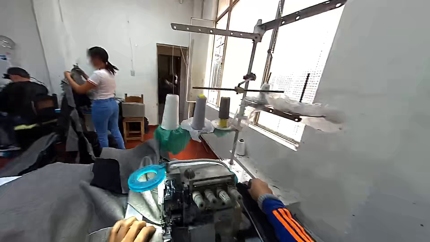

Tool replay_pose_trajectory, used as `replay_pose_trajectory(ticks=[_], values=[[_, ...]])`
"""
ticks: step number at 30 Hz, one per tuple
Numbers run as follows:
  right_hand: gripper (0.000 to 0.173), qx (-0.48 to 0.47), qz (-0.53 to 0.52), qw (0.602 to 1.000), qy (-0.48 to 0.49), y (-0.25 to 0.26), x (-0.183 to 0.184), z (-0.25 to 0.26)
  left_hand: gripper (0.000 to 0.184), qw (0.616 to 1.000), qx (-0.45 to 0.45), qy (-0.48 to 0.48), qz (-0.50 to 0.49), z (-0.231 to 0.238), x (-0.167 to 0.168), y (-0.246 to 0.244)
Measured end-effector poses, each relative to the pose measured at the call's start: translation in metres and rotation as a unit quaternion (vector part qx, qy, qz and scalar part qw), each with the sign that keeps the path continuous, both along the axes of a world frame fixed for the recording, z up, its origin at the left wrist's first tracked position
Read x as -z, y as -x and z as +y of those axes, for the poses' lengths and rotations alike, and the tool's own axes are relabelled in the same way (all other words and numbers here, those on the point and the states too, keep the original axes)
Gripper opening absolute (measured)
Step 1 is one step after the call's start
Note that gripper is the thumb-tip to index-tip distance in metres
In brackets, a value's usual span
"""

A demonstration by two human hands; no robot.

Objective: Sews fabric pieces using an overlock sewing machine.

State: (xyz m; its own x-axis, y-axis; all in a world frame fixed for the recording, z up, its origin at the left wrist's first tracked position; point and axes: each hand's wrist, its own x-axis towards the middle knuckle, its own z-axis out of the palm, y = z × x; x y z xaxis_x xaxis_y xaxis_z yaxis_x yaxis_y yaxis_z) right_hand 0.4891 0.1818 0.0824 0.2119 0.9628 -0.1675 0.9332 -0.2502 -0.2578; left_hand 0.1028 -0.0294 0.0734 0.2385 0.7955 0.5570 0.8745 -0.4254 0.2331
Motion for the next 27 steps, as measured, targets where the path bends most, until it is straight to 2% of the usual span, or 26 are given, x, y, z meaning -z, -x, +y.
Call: replay_pose_trajectory(ticks=[3, 5, 6, 8, 10, 12, 13, 15, 17, 19, 22, 25, 27], values=[[0.041, -0.015, 0.077, 0.995, -0.069, -0.009, 0.003, -0.012, 0.037, 0.995, 0.035, 0.090, -0.002, 0.004, -0.006, 0.003], [0.038, -0.028, 0.146, 0.971, -0.187, -0.010, 0.008, -0.041, 0.033, 0.985, 0.073, 0.155, -0.017, 0.008, -0.015, 0.008], [0.036, -0.034, 0.176, 0.947, -0.267, -0.007, 0.011, -0.062, 0.030, 0.982, 0.093, 0.163, -0.030, 0.009, -0.019, 0.011], [0.042, -0.047, 0.238, 0.882, -0.403, 0.001, 0.019, -0.109, 0.030, 0.982, 0.152, 0.091, -0.057, 0.017, -0.020, 0.016], [0.059, -0.046, 0.290, 0.833, -0.468, 0.018, 0.034, -0.160, 0.023, 0.974, 0.205, 0.040, -0.088, 0.023, -0.021, 0.019], [0.075, -0.050, 0.340, 0.818, -0.461, 0.053, 0.049, -0.210, 0.017, 0.970, 0.210, 0.052, -0.109, 0.015, -0.016, 0.022], [0.074, -0.066, 0.368, 0.811, -0.450, 0.076, 0.053, -0.230, 0.017, 0.971, 0.206, 0.049, -0.115, 0.010, -0.013, 0.023], [0.056, -0.113, 0.405, 0.794, -0.439, 0.121, 0.060, -0.252, 0.018, 0.969, 0.211, 0.033, -0.127, 0.001, -0.012, 0.019], [0.036, -0.165, 0.435, 0.762, -0.450, 0.162, 0.066, -0.249, 0.018, 0.963, 0.227, 0.020, -0.145, -0.013, -0.021, 0.010], [0.026, -0.211, 0.505, 0.711, -0.442, 0.193, 0.060, -0.241, 0.019, 0.955, 0.239, 0.007, -0.175, -0.026, -0.033, 0.001], [0.027, -0.276, 0.623, 0.642, -0.352, 0.218, 0.046, -0.241, 0.016, 0.956, 0.211, -0.002, -0.201, -0.029, -0.034, 0.002], [0.031, -0.286, 0.691, 0.599, -0.285, 0.230, 0.040, -0.247, 0.010, 0.947, 0.187, 0.026, -0.258, -0.026, -0.028, 0.012], [0.028, -0.252, 0.723, 0.588, -0.261, 0.234, 0.039, -0.250, 0.011, 0.942, 0.168, 0.045, -0.288, -0.028, -0.027, 0.014]])
